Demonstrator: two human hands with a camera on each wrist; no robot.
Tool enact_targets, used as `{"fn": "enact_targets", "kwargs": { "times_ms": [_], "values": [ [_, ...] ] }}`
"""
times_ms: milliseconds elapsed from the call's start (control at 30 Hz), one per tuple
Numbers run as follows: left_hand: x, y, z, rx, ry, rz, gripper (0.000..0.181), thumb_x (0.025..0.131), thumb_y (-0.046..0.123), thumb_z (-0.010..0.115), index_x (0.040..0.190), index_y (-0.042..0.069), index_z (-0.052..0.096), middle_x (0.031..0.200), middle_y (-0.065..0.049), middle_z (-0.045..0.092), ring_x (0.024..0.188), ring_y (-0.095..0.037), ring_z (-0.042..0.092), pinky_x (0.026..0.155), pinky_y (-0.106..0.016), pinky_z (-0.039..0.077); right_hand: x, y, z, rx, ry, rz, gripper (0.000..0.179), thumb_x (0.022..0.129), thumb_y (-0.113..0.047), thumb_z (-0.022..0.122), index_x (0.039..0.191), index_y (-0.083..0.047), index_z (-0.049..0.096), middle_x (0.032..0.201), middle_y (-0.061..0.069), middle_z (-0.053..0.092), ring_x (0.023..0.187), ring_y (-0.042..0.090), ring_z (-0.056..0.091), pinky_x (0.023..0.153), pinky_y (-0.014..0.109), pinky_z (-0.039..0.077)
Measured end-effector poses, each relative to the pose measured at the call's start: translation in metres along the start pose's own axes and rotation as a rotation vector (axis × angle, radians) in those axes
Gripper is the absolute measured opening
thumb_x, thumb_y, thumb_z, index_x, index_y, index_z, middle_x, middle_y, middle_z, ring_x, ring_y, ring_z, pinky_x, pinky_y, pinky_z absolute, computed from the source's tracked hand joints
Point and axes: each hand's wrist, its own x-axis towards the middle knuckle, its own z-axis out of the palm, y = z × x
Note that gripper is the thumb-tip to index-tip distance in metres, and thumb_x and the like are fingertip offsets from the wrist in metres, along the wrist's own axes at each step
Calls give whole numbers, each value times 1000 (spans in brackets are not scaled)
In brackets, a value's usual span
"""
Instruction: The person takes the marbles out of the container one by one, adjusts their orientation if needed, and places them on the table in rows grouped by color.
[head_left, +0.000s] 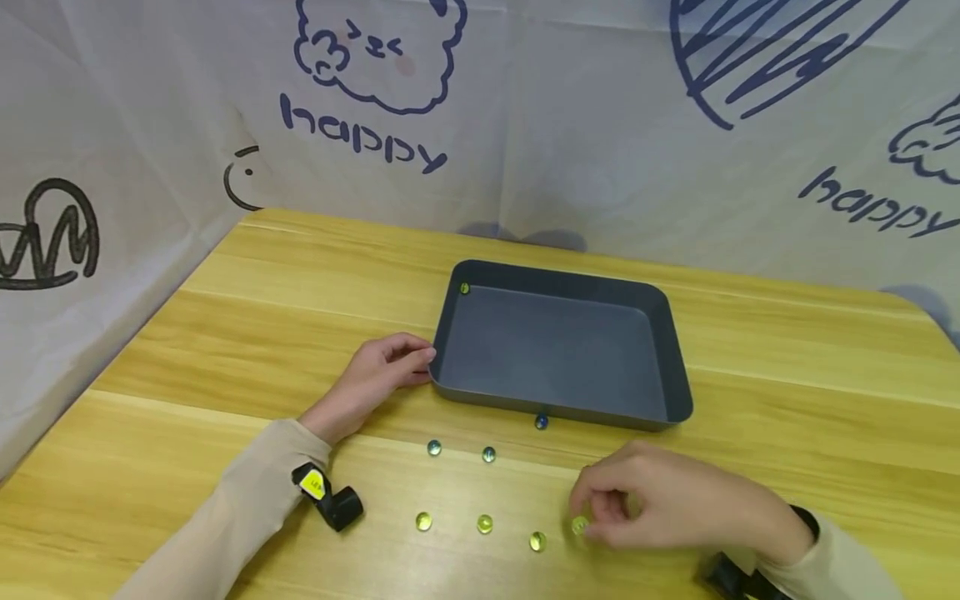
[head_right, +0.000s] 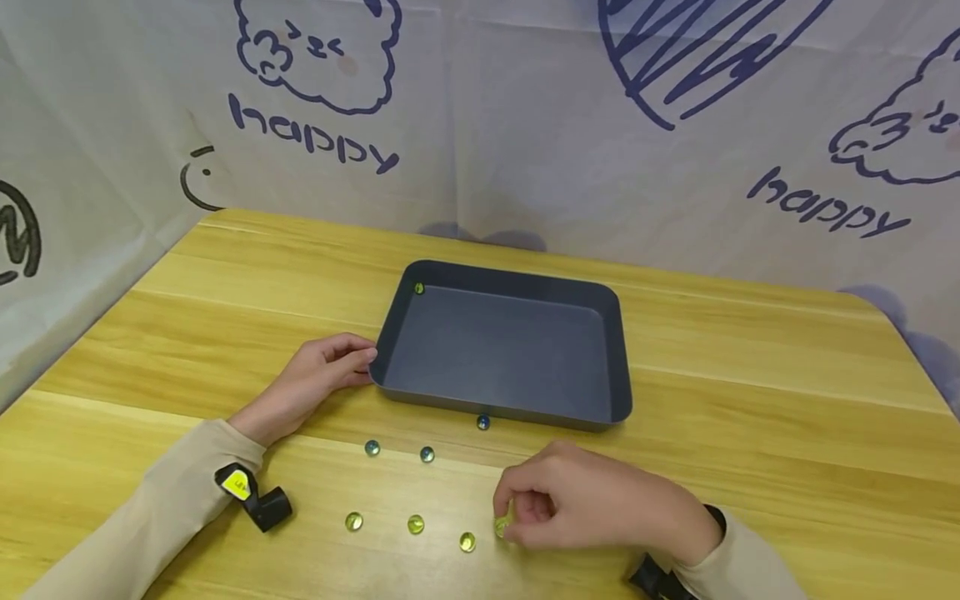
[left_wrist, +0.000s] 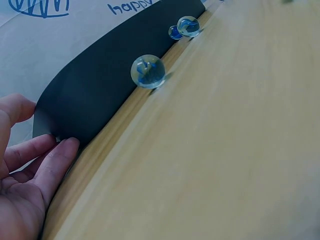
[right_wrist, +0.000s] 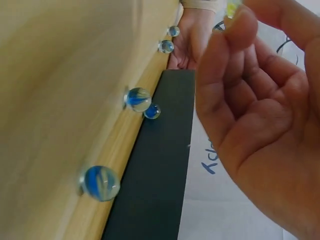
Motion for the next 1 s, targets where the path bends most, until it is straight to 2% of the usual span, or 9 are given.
{"fn": "enact_targets", "kwargs": {
  "times_ms": [67, 267, 567, 1000],
  "values": [
    [0, 0, 0, -8, 0, 2, 30, 91, 16, 57, 110, -6, 56, 110, -18, 55, 94, -24, 59, 81, -29, 51, -2, -1, 2, 2, -31, 38, 14, 87, -10, 60, 95, -22, 63, 67, -18, 49, 59, -9, 43, 51, 11, 44],
    [0, -1, 0, -13, 10, -1, 30, 91, 16, 56, 111, -7, 55, 110, -19, 55, 94, -24, 59, 81, -29, 51, -8, -2, 7, -17, -97, 79, 17, 84, -6, 60, 93, -21, 61, 66, -20, 46, 58, -11, 39, 51, 7, 42],
    [0, -1, -1, 5, 15, -20, 32, 91, 18, 57, 112, -6, 55, 111, -18, 55, 95, -24, 59, 81, -29, 51, -12, -1, 14, -76, -108, 84, 17, 83, -6, 59, 91, -20, 60, 64, -22, 41, 55, -14, 34, 52, 4, 39],
    [1, 0, 1, 11, 10, -22, 32, 91, 18, 56, 112, -6, 55, 111, -18, 55, 95, -24, 59, 81, -29, 51, -15, 5, 16, -30, -183, 192, 15, 84, -5, 57, 88, -20, 57, 61, -21, 39, 50, -10, 33, 48, 8, 39]
  ]
}}
